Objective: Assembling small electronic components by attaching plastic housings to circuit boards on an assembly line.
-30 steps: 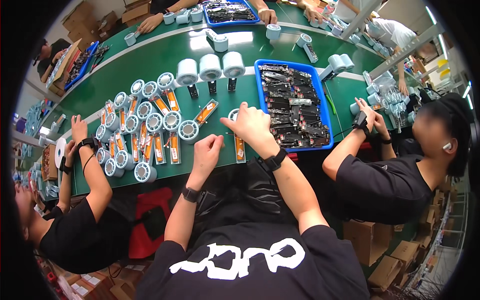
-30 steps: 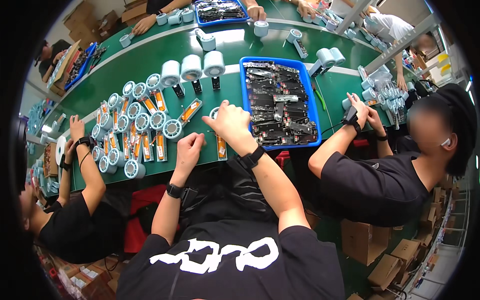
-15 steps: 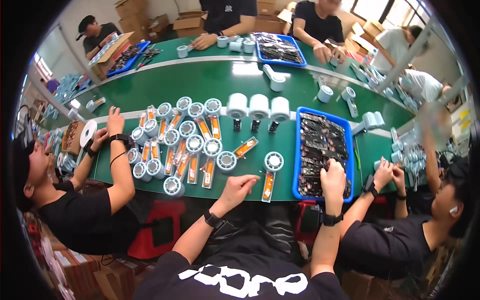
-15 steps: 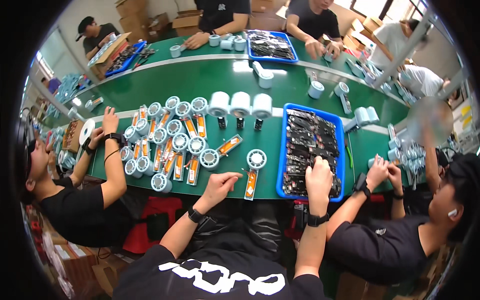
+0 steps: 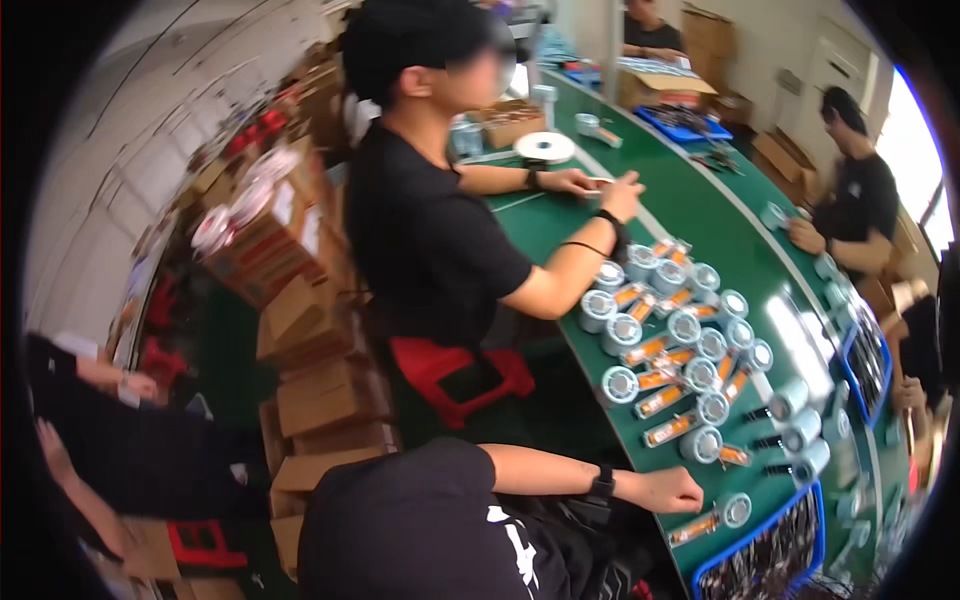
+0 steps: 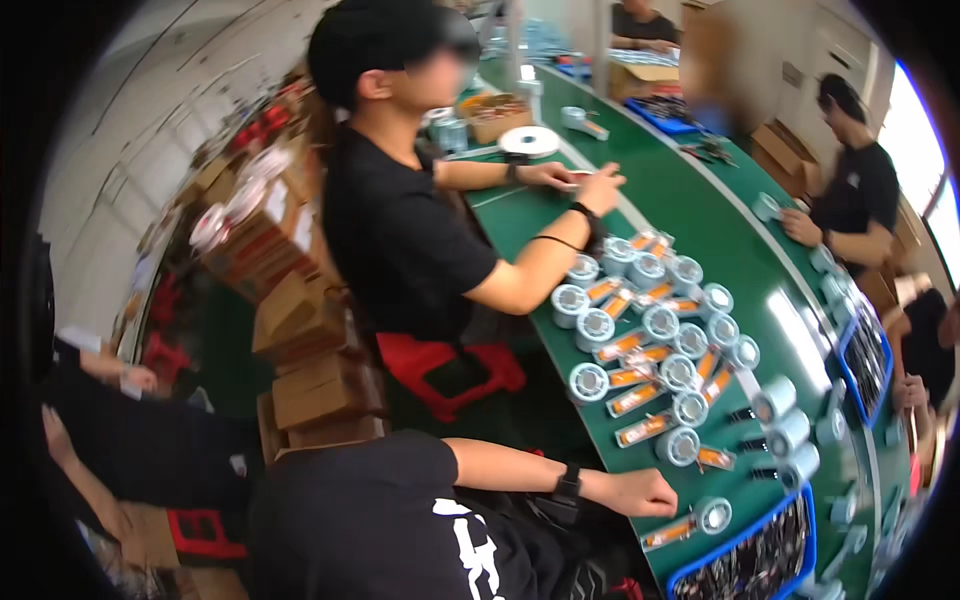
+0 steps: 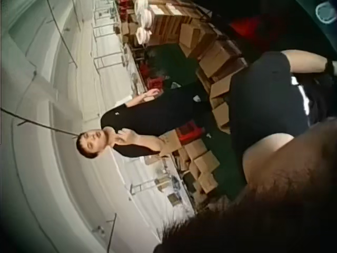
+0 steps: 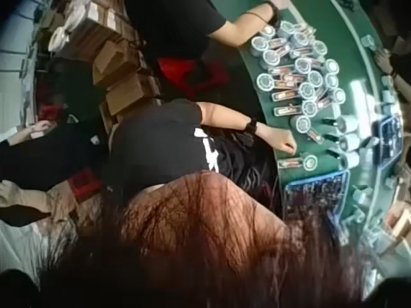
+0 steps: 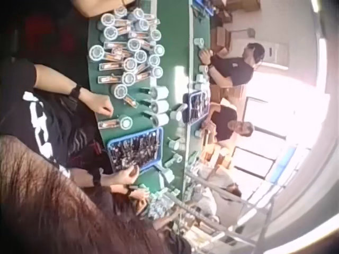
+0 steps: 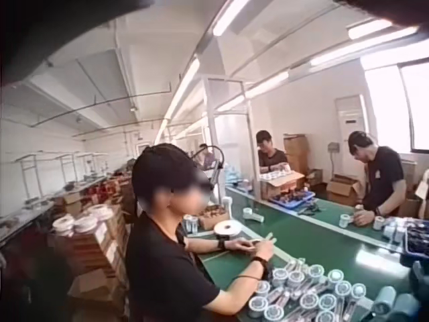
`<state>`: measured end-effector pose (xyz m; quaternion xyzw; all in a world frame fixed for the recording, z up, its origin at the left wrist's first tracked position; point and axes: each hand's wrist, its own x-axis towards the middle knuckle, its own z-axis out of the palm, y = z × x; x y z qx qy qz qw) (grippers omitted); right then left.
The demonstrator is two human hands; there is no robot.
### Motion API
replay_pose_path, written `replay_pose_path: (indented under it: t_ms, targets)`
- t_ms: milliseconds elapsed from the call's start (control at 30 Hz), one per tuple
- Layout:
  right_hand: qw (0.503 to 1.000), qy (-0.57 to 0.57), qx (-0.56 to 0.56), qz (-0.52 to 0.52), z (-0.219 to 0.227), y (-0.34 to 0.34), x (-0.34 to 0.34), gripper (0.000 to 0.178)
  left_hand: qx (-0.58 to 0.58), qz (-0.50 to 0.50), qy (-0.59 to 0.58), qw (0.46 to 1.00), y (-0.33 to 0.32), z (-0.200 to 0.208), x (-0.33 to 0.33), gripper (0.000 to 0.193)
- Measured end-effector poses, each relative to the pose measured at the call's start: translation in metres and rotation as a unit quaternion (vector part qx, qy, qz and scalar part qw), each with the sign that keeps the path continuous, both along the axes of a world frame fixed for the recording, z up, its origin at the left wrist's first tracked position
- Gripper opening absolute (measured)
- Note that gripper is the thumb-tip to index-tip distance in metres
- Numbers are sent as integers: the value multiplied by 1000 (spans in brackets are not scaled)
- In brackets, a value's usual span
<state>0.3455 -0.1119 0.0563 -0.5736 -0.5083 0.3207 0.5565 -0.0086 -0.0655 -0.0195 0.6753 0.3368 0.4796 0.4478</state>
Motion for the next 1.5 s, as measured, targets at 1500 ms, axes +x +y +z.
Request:
replay_pose_path:
  t_ms: [1500]
  targets:
    - [987,-156,-1,36,-26,14,-180,24,-295,-30,-176,939,-12,14,0,43]
